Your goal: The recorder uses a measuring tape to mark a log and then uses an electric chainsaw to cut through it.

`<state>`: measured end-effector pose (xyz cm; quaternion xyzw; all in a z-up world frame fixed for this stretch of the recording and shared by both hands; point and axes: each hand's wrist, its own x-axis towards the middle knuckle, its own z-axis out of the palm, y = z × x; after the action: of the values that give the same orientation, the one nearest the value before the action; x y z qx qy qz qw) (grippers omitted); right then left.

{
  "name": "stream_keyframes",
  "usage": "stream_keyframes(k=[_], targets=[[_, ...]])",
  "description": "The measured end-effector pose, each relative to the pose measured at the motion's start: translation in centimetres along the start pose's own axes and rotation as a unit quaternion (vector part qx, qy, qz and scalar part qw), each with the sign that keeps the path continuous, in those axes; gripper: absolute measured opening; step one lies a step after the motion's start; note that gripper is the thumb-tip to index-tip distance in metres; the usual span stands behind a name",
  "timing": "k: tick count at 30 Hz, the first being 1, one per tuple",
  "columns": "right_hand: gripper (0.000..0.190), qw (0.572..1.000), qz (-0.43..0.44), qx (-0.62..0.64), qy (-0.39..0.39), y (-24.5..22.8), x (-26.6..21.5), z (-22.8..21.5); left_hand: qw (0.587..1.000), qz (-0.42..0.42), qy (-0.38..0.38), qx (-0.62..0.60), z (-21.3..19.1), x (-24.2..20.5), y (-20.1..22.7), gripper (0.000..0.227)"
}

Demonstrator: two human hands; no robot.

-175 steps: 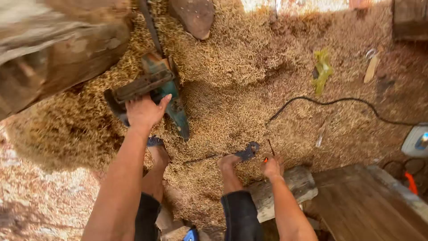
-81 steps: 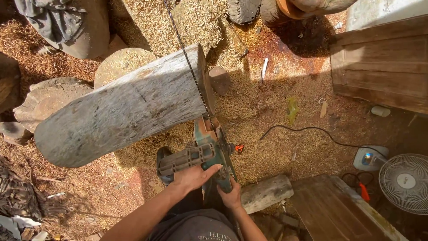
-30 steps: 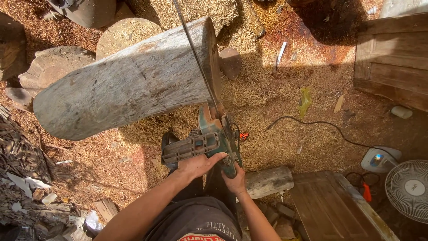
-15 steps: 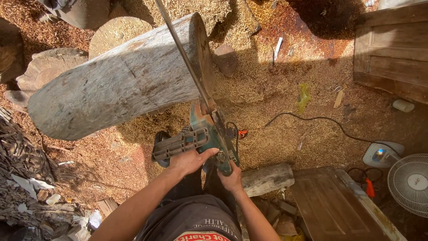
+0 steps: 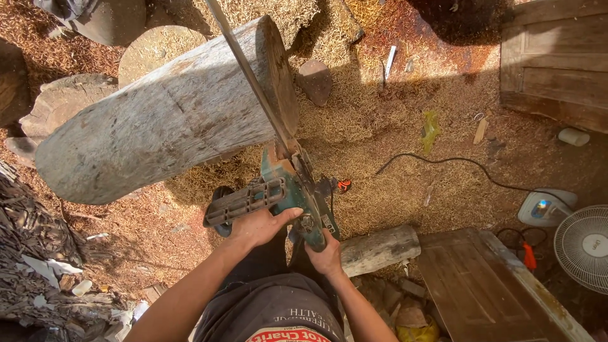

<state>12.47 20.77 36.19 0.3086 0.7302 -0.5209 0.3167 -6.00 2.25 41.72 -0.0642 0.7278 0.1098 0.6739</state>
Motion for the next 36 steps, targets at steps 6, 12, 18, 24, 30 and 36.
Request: stream_keyframes(k=[6, 12, 18, 24, 30, 36], targets=[[0.034, 1.000, 0.004, -0.014, -0.007, 0.5, 0.6, 0.1, 1.000, -0.003, -0.016, -0.015, 0.4, 0.2, 0.2, 0.116], [0.039, 1.000, 0.007, -0.018, -0.008, 0.9, 1.1, 0.3, 0.998, 0.050, 0.037, -0.031, 1.1, 0.5, 0.2, 0.114], [0.037, 1.000, -0.003, 0.005, -0.020, 1.9, 1.2, 0.6, 0.997, -0.023, -0.069, 0.003, 2.0, 1.7, -0.3, 0.114], [0.032, 1.000, -0.011, -0.011, -0.001, 1.9, 0.4, 0.2, 0.999, 0.032, 0.014, -0.037, 1.1, 0.7, 0.2, 0.109], [0.032, 1.000, 0.007, -0.003, 0.005, 0.8, -0.2, -0.1, 0.999, 0.028, 0.032, -0.017, -0.1, -0.2, 0.5, 0.107], [0.034, 1.000, 0.016, -0.016, 0.008, -1.0, -0.6, -1.2, 0.993, 0.071, 0.091, -0.025, -0.4, -0.4, 0.8, 0.103]])
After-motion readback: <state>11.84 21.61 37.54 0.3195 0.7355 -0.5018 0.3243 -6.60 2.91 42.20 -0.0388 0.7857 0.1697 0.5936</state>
